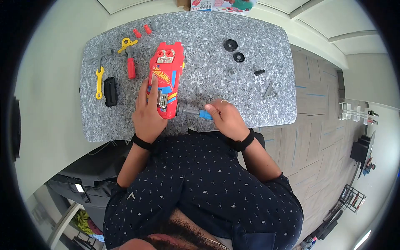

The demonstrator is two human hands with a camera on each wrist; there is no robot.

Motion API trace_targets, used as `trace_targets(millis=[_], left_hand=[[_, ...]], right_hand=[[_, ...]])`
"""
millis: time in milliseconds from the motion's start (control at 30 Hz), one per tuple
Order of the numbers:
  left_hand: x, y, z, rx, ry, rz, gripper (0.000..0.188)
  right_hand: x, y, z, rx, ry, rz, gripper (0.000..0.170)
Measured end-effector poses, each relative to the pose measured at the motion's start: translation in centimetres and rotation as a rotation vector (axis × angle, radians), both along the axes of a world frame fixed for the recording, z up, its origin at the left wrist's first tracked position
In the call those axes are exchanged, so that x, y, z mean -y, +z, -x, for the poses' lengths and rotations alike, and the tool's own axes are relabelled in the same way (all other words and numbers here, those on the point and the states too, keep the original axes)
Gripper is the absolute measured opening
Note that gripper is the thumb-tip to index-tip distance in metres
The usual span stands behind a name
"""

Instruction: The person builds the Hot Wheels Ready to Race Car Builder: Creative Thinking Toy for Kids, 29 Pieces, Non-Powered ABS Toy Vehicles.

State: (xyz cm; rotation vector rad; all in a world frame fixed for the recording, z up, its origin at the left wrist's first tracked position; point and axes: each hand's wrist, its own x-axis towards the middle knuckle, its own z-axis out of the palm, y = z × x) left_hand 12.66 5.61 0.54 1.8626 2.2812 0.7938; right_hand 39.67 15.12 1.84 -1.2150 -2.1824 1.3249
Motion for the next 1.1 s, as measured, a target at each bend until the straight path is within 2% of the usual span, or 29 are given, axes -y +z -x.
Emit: trace_targets(millis=[67, 167, 267, 333, 400, 467, 567, 667, 767, 867, 967, 1067, 1100], left_hand=[[-0.1, 0.1, -0.1, -0.008, 0.004, 0.004, 0.108], [0.0, -0.1, 0.1, -0.005, -0.013, -0.017, 0.108], [0.0, 0.0, 0.2, 0.012, -0.017, -0.008, 0.109], [-0.1, -0.1, 0.2, 0.010, -0.021, -0.015, 0.109], [-0.1, -0.2, 0.3, 0.008, -0.026, -0.018, 0.110], [-0.1, -0.2, 0.4, 0.007, -0.036, -0.023, 0.110], [0.0, -0.2, 0.5, 0.021, -0.034, -0.004, 0.111], [0.0, -0.2, 0.4, 0.026, -0.029, 0.003, 0.111], [-0.1, -0.6, 0.5, 0.033, -0.036, -0.026, 0.111], [-0.2, -0.3, 0.5, 0.041, -0.037, -0.008, 0.111], [-0.2, -0.3, 0.5, 0.021, -0.042, -0.031, 0.111], [-0.2, -0.3, 0.4, 0.032, -0.036, -0.021, 0.111], [-0.2, -0.2, 0.4, 0.026, -0.035, -0.020, 0.111]], right_hand=[[-0.1, 0.0, 0.2, -0.027, 0.016, 0.002, 0.034], [-0.4, 1.7, 0.7, 0.088, 0.077, 0.077, 0.037], [-1.4, -0.5, 0.0, 0.196, 0.138, 0.110, 0.041], [-0.4, 0.1, 0.5, 0.027, 0.071, 0.059, 0.043], [-0.3, 0.4, 0.7, 0.005, 0.067, 0.064, 0.043], [-1.1, 0.2, 0.3, 0.131, 0.125, 0.118, 0.043], [-0.8, -0.4, 0.6, -0.041, 0.094, 0.032, 0.041], [-0.6, 0.5, 0.9, 0.004, 0.094, 0.077, 0.042], [-1.7, -0.6, 0.2, 0.173, 0.190, 0.176, 0.046], [-0.1, -0.4, 0.9, -0.049, 0.076, 0.028, 0.050], [-1.8, -0.7, 0.4, 0.162, 0.222, 0.219, 0.050], [-0.7, -0.3, 0.9, -0.073, 0.151, 0.081, 0.050], [-0.7, -0.2, 0.9, -0.061, 0.147, 0.092, 0.047]])
